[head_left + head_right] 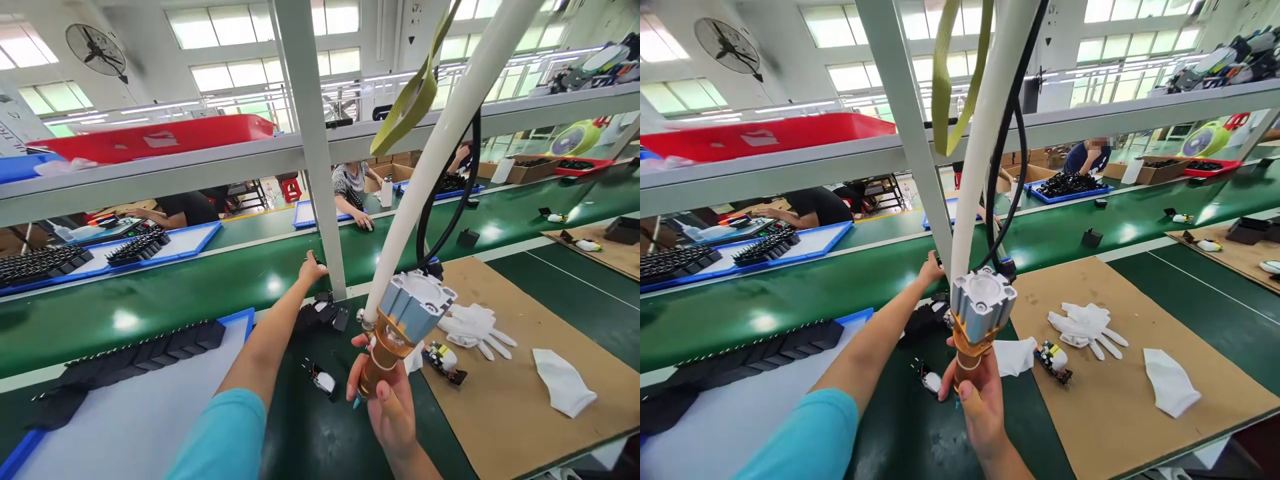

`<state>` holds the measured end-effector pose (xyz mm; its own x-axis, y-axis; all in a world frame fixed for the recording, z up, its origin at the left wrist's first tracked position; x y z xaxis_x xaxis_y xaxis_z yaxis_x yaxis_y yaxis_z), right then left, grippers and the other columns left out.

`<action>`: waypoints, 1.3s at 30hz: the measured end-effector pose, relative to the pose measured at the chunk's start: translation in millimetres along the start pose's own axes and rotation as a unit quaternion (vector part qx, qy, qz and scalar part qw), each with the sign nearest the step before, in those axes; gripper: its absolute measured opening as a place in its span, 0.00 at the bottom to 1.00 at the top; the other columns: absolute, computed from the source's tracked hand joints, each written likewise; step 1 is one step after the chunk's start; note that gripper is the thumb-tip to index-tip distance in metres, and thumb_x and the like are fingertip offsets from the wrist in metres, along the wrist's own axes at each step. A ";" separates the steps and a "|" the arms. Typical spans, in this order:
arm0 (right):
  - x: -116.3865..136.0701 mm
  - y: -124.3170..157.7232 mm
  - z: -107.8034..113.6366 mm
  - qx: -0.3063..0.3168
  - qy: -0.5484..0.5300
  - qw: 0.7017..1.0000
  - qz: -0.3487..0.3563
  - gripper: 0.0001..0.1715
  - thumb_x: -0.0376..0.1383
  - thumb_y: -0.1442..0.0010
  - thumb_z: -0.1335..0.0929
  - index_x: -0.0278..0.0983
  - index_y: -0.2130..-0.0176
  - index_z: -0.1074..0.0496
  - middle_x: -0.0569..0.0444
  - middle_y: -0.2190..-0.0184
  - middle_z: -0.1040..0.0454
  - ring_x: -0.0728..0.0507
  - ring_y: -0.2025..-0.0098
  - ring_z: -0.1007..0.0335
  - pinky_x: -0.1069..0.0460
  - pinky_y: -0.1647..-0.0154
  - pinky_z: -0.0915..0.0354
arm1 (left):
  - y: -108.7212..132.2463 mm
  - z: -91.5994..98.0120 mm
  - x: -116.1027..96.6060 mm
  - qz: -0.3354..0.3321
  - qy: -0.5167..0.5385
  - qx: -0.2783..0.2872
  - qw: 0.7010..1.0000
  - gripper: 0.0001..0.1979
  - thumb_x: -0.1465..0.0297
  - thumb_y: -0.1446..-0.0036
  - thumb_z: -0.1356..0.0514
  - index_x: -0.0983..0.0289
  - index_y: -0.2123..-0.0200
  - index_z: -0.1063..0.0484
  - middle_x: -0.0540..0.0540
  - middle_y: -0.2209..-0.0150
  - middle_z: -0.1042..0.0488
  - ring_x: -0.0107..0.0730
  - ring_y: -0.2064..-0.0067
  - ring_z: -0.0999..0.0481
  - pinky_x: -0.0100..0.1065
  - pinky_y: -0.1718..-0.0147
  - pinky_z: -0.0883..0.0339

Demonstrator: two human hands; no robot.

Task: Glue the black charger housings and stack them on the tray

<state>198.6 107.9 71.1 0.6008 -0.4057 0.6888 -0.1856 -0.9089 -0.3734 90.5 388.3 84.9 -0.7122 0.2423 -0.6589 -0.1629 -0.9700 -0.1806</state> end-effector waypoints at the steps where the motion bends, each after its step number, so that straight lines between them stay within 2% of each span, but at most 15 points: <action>1: 0.6 0.0 -0.4 0.002 -0.003 1.000 0.000 0.19 0.48 0.41 0.34 0.47 0.50 0.33 0.50 0.52 0.31 0.51 0.74 0.30 0.53 0.77 0.34 | 5.2 10.9 4.6 0.016 -0.013 0.004 1.000 0.38 0.64 0.55 0.31 0.72 0.44 0.41 0.66 0.59 0.24 0.50 0.57 0.23 0.43 0.58 0.32; 4: 3.3 0.8 -2.4 0.007 -0.007 1.000 0.000 0.19 0.47 0.41 0.33 0.47 0.51 0.32 0.51 0.52 0.30 0.51 0.74 0.30 0.53 0.76 0.35 | 43.4 58.5 17.8 0.026 -0.047 0.017 0.998 0.42 0.63 0.57 0.31 0.65 0.41 0.44 0.61 0.58 0.24 0.48 0.57 0.23 0.44 0.56 0.32; 6: 5.7 2.2 -4.4 0.013 -0.005 1.000 -0.001 0.19 0.46 0.41 0.33 0.46 0.51 0.32 0.51 0.52 0.30 0.52 0.74 0.30 0.53 0.76 0.35 | 90.7 91.2 21.4 -0.013 -0.055 0.044 0.997 0.42 0.58 0.57 0.31 0.60 0.41 0.45 0.59 0.54 0.25 0.44 0.56 0.23 0.43 0.54 0.32; 8: 8.2 3.9 -6.7 0.019 -0.003 1.000 0.002 0.18 0.45 0.41 0.33 0.46 0.51 0.32 0.51 0.52 0.31 0.51 0.74 0.30 0.53 0.77 0.36 | 150.4 112.1 23.9 -0.040 -0.041 0.094 0.994 0.38 0.56 0.54 0.33 0.57 0.42 0.44 0.57 0.52 0.25 0.42 0.54 0.23 0.42 0.52 0.31; 10: 9.9 5.3 -9.1 0.024 0.001 1.000 0.008 0.18 0.44 0.41 0.33 0.46 0.51 0.32 0.52 0.52 0.31 0.51 0.74 0.30 0.53 0.77 0.35 | 211.8 115.6 27.8 -0.037 -0.035 0.159 0.986 0.36 0.57 0.54 0.33 0.56 0.43 0.42 0.55 0.52 0.25 0.41 0.54 0.23 0.41 0.53 0.31; 12: 10.2 6.3 -11.9 0.028 0.006 0.999 0.014 0.17 0.43 0.42 0.33 0.46 0.52 0.32 0.52 0.53 0.32 0.51 0.74 0.30 0.53 0.78 0.35 | 264.4 105.4 32.9 -0.020 -0.025 0.214 0.976 0.35 0.61 0.54 0.32 0.55 0.43 0.40 0.54 0.50 0.25 0.41 0.54 0.23 0.41 0.53 0.31; 16: 8.0 7.7 -20.0 0.031 0.012 0.999 0.016 0.16 0.43 0.43 0.32 0.44 0.53 0.33 0.52 0.53 0.32 0.51 0.75 0.30 0.53 0.78 0.35 | 328.0 70.6 44.8 0.013 0.009 0.258 0.966 0.35 0.68 0.52 0.35 0.54 0.40 0.40 0.55 0.46 0.28 0.42 0.51 0.24 0.42 0.51 0.31; 21: 3.5 9.3 -35.0 -0.001 0.003 1.000 0.007 0.15 0.43 0.42 0.33 0.44 0.55 0.36 0.54 0.55 0.30 0.52 0.77 0.31 0.54 0.80 0.36 | 355.6 42.3 49.1 0.027 0.068 0.151 0.986 0.39 0.71 0.47 0.40 0.54 0.34 0.50 0.57 0.34 0.43 0.44 0.36 0.39 0.45 0.42 0.37; 24: -0.3 8.7 -47.5 0.001 -0.013 1.000 0.003 0.15 0.44 0.41 0.34 0.45 0.55 0.38 0.55 0.56 0.29 0.52 0.78 0.31 0.55 0.82 0.36 | 366.5 30.3 51.9 0.053 0.087 0.083 0.991 0.35 0.69 0.45 0.39 0.53 0.35 0.47 0.56 0.33 0.46 0.45 0.33 0.44 0.45 0.43 0.35; 27: -6.5 7.4 -61.1 0.022 -0.023 0.999 -0.022 0.19 0.48 0.41 0.34 0.45 0.53 0.38 0.56 0.59 0.27 0.51 0.76 0.29 0.52 0.76 0.29 | 376.6 23.5 57.6 0.075 0.104 0.009 0.992 0.29 0.71 0.44 0.41 0.55 0.40 0.41 0.58 0.31 0.52 0.46 0.32 0.47 0.43 0.46 0.33; 29: -11.0 7.3 -69.0 0.031 -0.034 0.998 -0.043 0.21 0.50 0.41 0.35 0.43 0.53 0.36 0.56 0.61 0.27 0.51 0.75 0.28 0.47 0.68 0.25 | 382.0 20.4 61.4 0.088 0.119 -0.026 0.989 0.24 0.70 0.44 0.41 0.58 0.44 0.38 0.61 0.33 0.47 0.46 0.35 0.41 0.43 0.46 0.33; 31: -14.3 8.0 -75.8 0.038 -0.052 0.996 -0.055 0.21 0.52 0.40 0.36 0.42 0.54 0.35 0.57 0.63 0.26 0.51 0.76 0.28 0.45 0.65 0.24 | 385.4 17.9 62.9 0.102 0.120 -0.041 0.987 0.19 0.66 0.43 0.40 0.60 0.48 0.36 0.63 0.40 0.35 0.44 0.41 0.31 0.44 0.48 0.32; 34: -16.1 10.2 -83.2 0.046 -0.079 0.994 -0.058 0.21 0.53 0.39 0.37 0.41 0.55 0.34 0.56 0.64 0.25 0.53 0.80 0.31 0.51 0.75 0.27 | 386.7 18.0 57.8 0.112 0.091 -0.053 0.988 0.16 0.63 0.41 0.41 0.61 0.51 0.36 0.59 0.54 0.24 0.41 0.53 0.22 0.41 0.56 0.28; 36: -16.3 12.1 -86.5 0.053 -0.090 0.993 -0.059 0.22 0.53 0.39 0.37 0.41 0.54 0.35 0.56 0.65 0.25 0.54 0.83 0.35 0.55 0.82 0.32 | 385.6 21.0 49.7 0.099 0.059 -0.067 0.991 0.17 0.62 0.40 0.42 0.61 0.50 0.37 0.58 0.57 0.22 0.40 0.59 0.20 0.38 0.62 0.27; 39: -15.7 14.4 -88.7 0.061 -0.094 0.992 -0.060 0.23 0.55 0.40 0.37 0.42 0.54 0.36 0.56 0.65 0.24 0.55 0.85 0.38 0.56 0.86 0.35 | 382.2 26.7 36.2 0.065 0.015 -0.084 0.994 0.17 0.62 0.41 0.42 0.61 0.50 0.37 0.57 0.59 0.22 0.39 0.64 0.20 0.36 0.68 0.28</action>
<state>117.6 92.6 110.0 0.7499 -0.2595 0.6086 -0.0153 -0.9264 -0.3762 -15.7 25.8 11.5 -0.6991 0.1175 -0.7053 0.0481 -0.9764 -0.2103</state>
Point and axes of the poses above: each hand's wrist, its own y-axis away from the middle knuckle, its own z-axis out of the back of the hand, x = y × z, the point moved 5 cm from there along -y, towards the middle knuckle
